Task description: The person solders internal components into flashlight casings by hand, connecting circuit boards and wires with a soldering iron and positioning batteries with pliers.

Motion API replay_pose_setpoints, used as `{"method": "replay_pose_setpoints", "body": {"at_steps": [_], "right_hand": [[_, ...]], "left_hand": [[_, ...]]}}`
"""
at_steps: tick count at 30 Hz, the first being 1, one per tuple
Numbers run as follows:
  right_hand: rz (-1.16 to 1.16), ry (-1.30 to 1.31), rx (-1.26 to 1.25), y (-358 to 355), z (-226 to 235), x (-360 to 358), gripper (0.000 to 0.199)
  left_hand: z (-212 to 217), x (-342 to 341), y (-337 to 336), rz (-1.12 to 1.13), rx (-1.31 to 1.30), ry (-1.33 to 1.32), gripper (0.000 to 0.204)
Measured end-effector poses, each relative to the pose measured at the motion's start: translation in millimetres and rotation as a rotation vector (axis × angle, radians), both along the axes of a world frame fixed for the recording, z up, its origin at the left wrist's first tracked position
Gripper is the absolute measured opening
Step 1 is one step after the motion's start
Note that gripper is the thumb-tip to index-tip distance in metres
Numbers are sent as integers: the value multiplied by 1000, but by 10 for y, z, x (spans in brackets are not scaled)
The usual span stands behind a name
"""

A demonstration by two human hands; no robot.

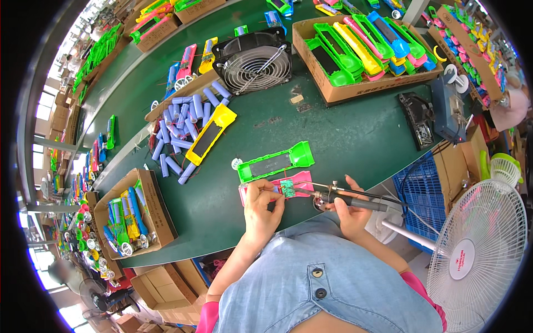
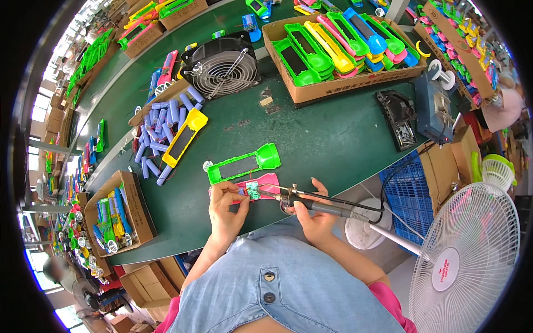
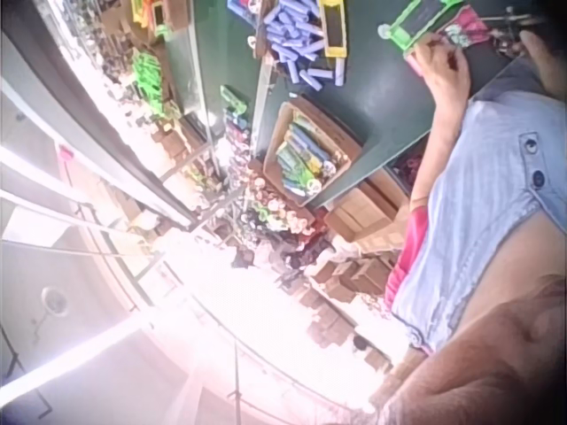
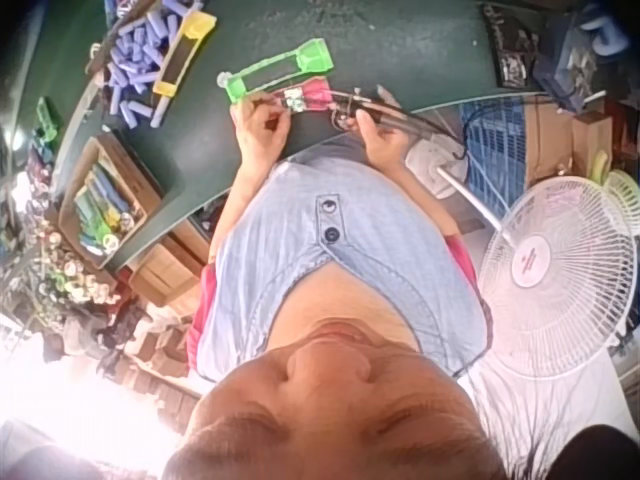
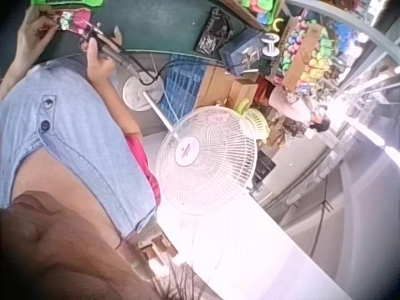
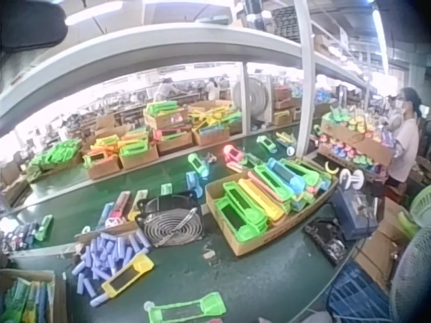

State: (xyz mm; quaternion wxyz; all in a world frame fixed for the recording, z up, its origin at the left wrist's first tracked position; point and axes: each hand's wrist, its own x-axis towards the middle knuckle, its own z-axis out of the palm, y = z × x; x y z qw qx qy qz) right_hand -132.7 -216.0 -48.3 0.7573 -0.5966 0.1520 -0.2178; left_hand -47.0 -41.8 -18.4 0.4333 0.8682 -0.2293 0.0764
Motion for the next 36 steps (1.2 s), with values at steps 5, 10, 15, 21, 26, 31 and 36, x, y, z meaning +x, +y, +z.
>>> {"method": "replay_pose_setpoints", "body": {"at_steps": [5, 10, 15, 21, 26, 31, 36], "right_hand": [[62, -113, -347, -99, -311, -89, 24], [-33, -67, -118, 10, -129, -47, 21], [-14, -65, -101, 1, -124, -71, 21], [-59, -95, -142, -17, -191, -69, 22], [-2, -102, -74, -40, -102, -46, 23], [-17, -120, -111, -32, -99, -25, 23], [24, -194, -351, -95, -43, 1, 22]], "left_hand": [[-27, -10, -17, 40, -26, 38, 13], [-6, -23, -45, 59, 8, 24, 14], [32, -20, -65, 43, 71, -39, 13], [-20, -367, 73, 202, -604, 436, 16], [57, -583, 427, 380, -1179, 1174, 27], [-136, -500, 502, 447, -356, 266, 22], [58, -176, 249, 101, 60, -393, 22]]}}
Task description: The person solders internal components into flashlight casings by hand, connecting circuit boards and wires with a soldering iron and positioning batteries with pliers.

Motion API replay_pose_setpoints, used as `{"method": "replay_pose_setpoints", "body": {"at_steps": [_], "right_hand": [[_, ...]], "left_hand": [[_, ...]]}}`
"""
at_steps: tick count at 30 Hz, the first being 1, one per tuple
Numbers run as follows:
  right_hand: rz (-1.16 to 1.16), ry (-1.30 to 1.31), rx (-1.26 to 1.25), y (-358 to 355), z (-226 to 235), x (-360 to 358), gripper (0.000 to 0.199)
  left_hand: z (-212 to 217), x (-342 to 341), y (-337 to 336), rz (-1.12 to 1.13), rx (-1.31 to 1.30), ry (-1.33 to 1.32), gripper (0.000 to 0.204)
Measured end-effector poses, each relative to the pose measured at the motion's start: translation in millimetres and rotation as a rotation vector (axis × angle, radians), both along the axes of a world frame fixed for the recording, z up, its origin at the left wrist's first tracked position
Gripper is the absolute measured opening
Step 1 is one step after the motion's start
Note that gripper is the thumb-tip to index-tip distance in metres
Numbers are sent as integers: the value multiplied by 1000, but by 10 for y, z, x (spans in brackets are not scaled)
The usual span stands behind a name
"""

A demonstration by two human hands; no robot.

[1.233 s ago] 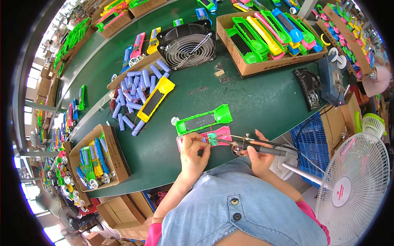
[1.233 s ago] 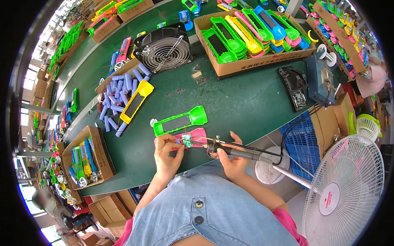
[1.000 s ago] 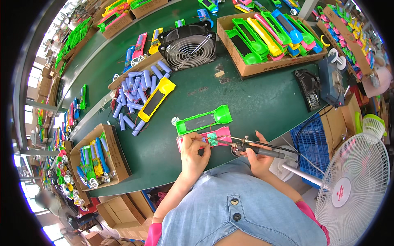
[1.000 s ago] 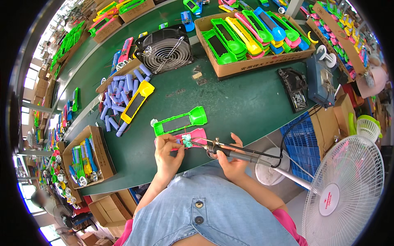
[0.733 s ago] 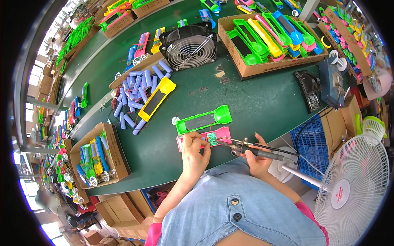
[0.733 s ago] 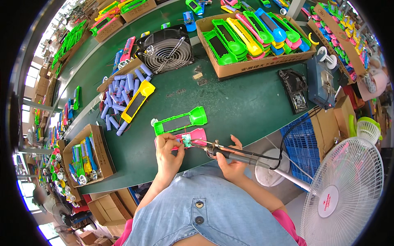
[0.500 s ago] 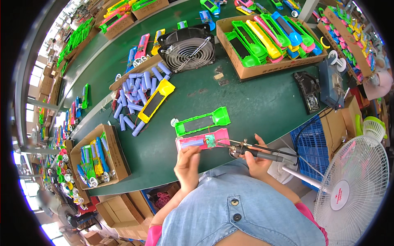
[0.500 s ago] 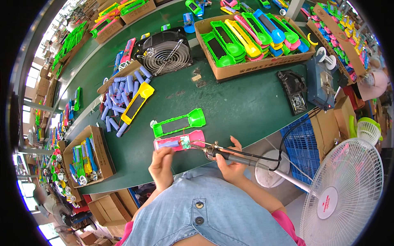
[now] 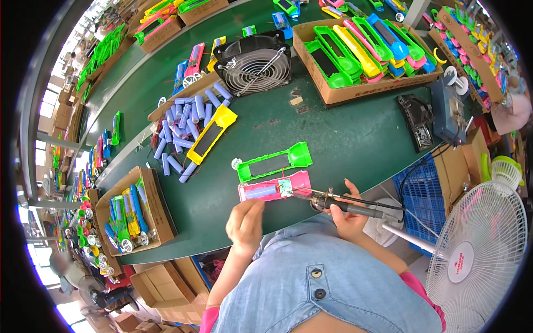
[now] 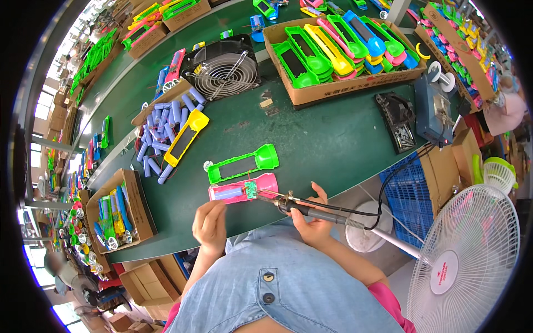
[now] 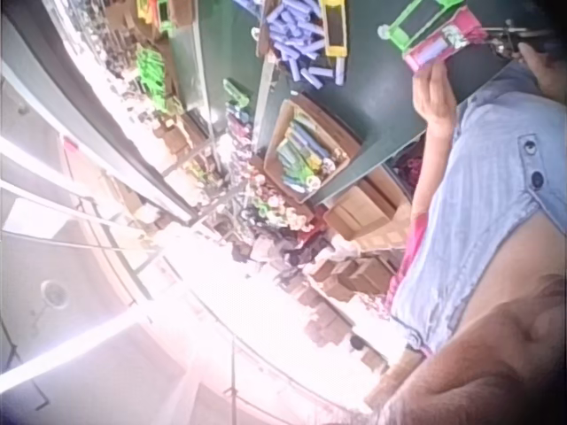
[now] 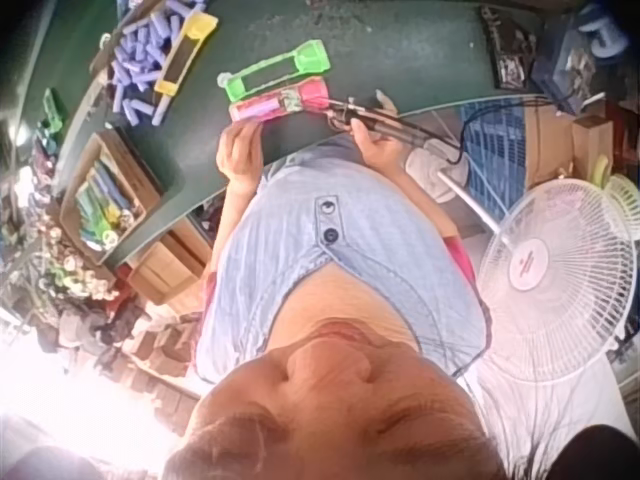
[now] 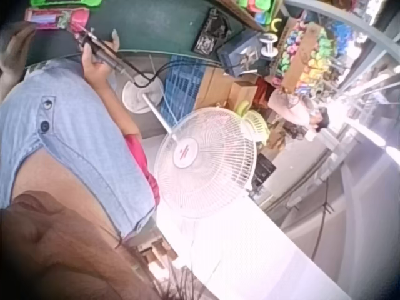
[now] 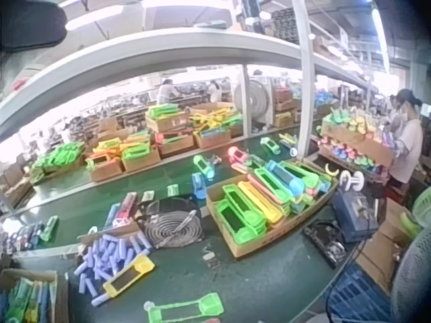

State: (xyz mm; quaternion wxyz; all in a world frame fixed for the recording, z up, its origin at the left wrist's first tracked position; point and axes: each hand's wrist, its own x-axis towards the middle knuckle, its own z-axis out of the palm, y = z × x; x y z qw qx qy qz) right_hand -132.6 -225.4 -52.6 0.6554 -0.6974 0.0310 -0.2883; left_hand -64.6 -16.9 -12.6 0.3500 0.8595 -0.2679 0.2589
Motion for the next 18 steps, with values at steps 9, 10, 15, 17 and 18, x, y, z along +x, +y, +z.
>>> {"method": "replay_pose_setpoints", "body": {"at_steps": [9, 10, 15, 17, 18], "right_hand": [[-19, -20, -118, -14, 49, -12, 19], [-21, -19, -119, -12, 42, -14, 19], [-15, -16, -67, 5, 9, -10, 21], [-14, -18, -60, 21, 21, -2, 21], [-13, -20, -53, 24, 24, 0, 21]], "left_hand": [[-67, 99, -240, -143, 123, 108, 22], [-66, 98, -236, -144, 157, 117, 22], [-64, 105, -215, -164, 234, 93, 24], [-67, 104, -211, -171, 252, 80, 25], [-75, 104, -211, -173, 266, 74, 24]]}}
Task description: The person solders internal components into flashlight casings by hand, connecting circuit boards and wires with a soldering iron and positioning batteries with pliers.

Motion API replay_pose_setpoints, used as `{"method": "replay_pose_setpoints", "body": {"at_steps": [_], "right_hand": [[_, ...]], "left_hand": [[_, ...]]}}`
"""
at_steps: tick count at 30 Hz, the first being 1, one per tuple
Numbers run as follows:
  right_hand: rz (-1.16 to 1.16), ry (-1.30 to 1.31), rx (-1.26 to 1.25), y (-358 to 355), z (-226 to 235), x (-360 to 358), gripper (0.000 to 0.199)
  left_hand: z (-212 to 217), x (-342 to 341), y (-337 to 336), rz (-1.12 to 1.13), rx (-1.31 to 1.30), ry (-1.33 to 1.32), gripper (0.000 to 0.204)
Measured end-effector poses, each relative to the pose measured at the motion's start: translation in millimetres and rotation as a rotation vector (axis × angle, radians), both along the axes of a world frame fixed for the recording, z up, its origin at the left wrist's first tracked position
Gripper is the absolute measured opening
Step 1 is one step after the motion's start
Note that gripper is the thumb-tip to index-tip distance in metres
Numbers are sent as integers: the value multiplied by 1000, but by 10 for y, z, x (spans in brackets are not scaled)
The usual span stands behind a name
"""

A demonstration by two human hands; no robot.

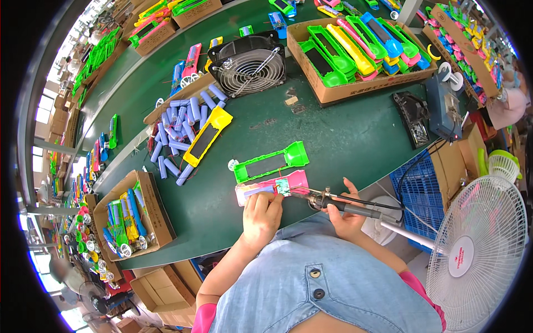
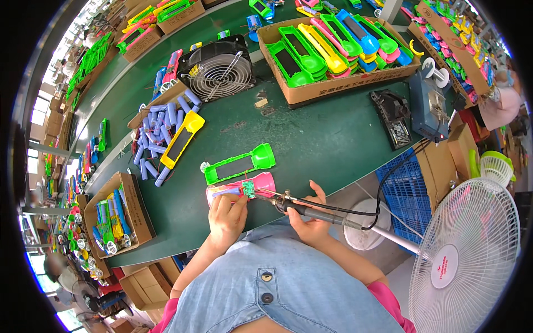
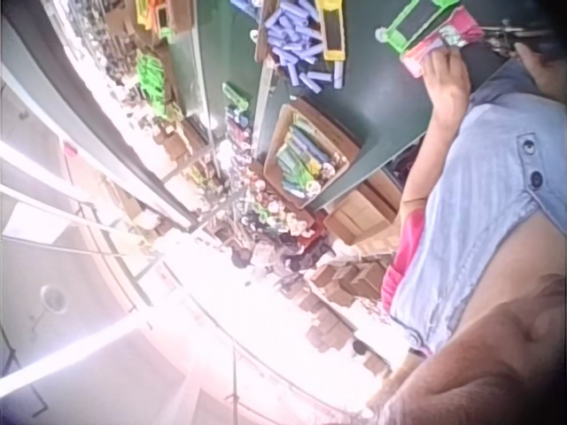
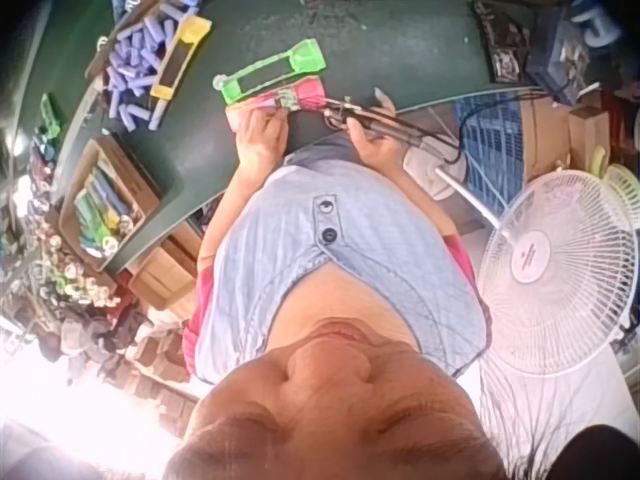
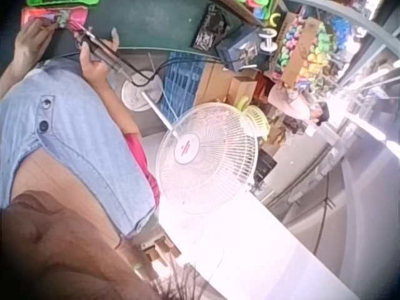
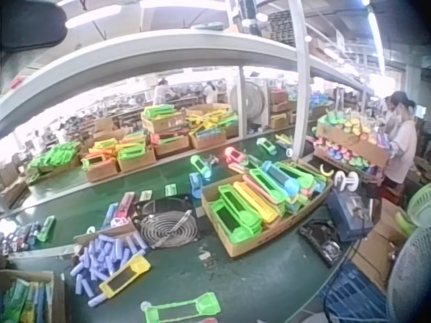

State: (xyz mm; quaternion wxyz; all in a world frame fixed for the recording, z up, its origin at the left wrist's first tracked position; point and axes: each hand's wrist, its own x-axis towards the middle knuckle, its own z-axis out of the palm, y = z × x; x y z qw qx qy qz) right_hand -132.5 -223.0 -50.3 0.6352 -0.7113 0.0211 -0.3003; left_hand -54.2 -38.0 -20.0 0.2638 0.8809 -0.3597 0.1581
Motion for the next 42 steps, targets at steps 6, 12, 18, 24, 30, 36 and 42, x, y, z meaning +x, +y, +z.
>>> {"method": "replay_pose_setpoints", "body": {"at_steps": [6, 12, 18, 24, 30, 36, 42], "right_hand": [[22, 3, -22, 2, 6, 21, 21], [23, 4, -25, 9, -44, 16, 20], [16, 35, 69, 47, -33, -8, 19], [-29, 134, 228, 39, -88, -69, 21], [-10, 15, 122, -175, -193, -63, 26], [-180, 38, 147, -334, -155, -27, 21], [-248, -14, -168, -574, -227, 32, 22]], "left_hand": [[-4, 4, 0, -7, 7, -9, 24], [13, 5, 15, -53, -5, 2, 24], [17, 1, 22, -44, -16, 25, 24], [41, 0, 4, -9, -2, 21, 24], [51, -17, -11, 18, -19, 43, 24], [122, 494, 122, 261, -51, 35, 25], [-20, 803, 382, 344, 256, 245, 32]]}}
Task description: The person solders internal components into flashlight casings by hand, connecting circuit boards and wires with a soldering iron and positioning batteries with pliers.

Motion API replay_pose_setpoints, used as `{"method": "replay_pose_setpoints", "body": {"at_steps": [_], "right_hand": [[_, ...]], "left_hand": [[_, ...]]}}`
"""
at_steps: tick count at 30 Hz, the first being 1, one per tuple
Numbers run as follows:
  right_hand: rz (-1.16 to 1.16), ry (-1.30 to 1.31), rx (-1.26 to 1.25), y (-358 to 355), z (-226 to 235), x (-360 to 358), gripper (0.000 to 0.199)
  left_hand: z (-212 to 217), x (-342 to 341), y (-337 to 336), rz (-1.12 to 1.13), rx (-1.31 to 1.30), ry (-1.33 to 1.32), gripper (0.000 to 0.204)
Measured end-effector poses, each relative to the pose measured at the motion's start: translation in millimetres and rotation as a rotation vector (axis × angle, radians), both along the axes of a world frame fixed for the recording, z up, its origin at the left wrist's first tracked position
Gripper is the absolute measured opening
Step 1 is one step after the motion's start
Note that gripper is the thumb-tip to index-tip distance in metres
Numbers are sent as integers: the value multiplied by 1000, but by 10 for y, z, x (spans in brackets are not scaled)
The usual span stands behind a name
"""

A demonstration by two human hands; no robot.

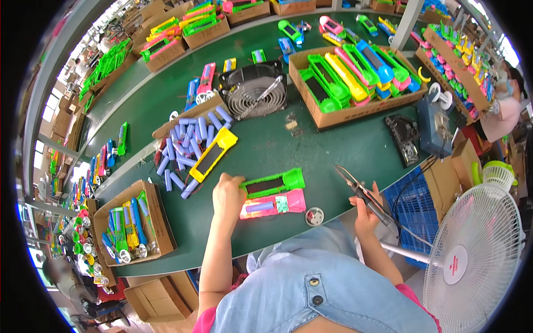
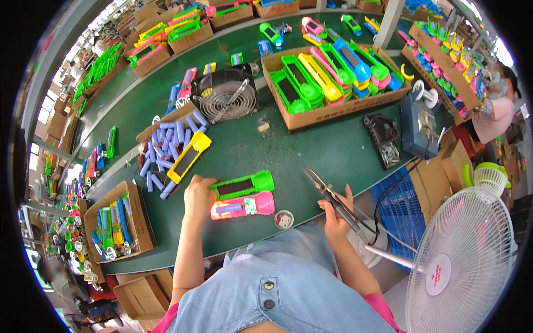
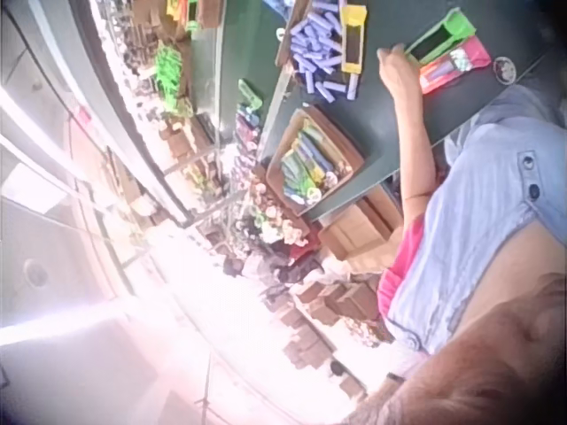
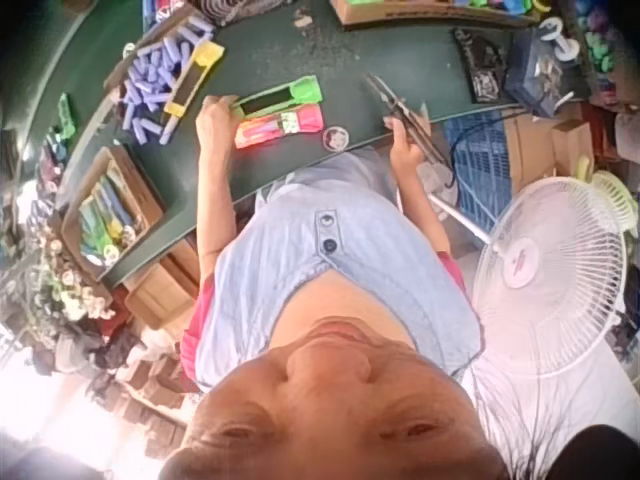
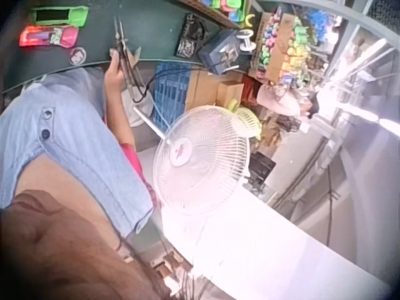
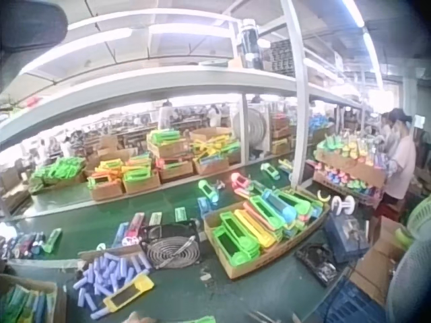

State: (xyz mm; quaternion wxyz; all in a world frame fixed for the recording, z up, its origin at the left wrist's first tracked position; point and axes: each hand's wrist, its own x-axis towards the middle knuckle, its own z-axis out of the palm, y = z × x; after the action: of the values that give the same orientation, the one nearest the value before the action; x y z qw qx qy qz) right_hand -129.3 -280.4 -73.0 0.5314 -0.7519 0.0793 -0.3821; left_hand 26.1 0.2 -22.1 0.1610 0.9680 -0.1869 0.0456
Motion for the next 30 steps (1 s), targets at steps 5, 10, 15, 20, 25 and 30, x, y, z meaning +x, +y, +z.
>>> {"method": "replay_pose_setpoints", "body": {"at_steps": [5, 10, 15, 20, 25, 30], "right_hand": [[-118, -10, -29, -142, -4, 25, 19], [-138, -5, -37, -261, 34, 154, 19], [-215, 30, -91, -424, -69, 297, 17], [-262, 79, -268, -394, -27, 357, 15], [-282, 86, -275, -329, -65, 343, 15], [-314, 171, -304, -312, -16, 367, 17]], "left_hand": [[-30, -608, 113, 6, -368, -281, 28], [-124, -630, 179, -244, -362, -180, 53], [590, 26, 117, -482, -418, -81, 50], [1428, 1589, -354, -309, -293, -116, 45], [701, 3433, -907, 14, -398, -104, 51], [-186, 4208, -1255, 147, -410, -30, 59]]}}
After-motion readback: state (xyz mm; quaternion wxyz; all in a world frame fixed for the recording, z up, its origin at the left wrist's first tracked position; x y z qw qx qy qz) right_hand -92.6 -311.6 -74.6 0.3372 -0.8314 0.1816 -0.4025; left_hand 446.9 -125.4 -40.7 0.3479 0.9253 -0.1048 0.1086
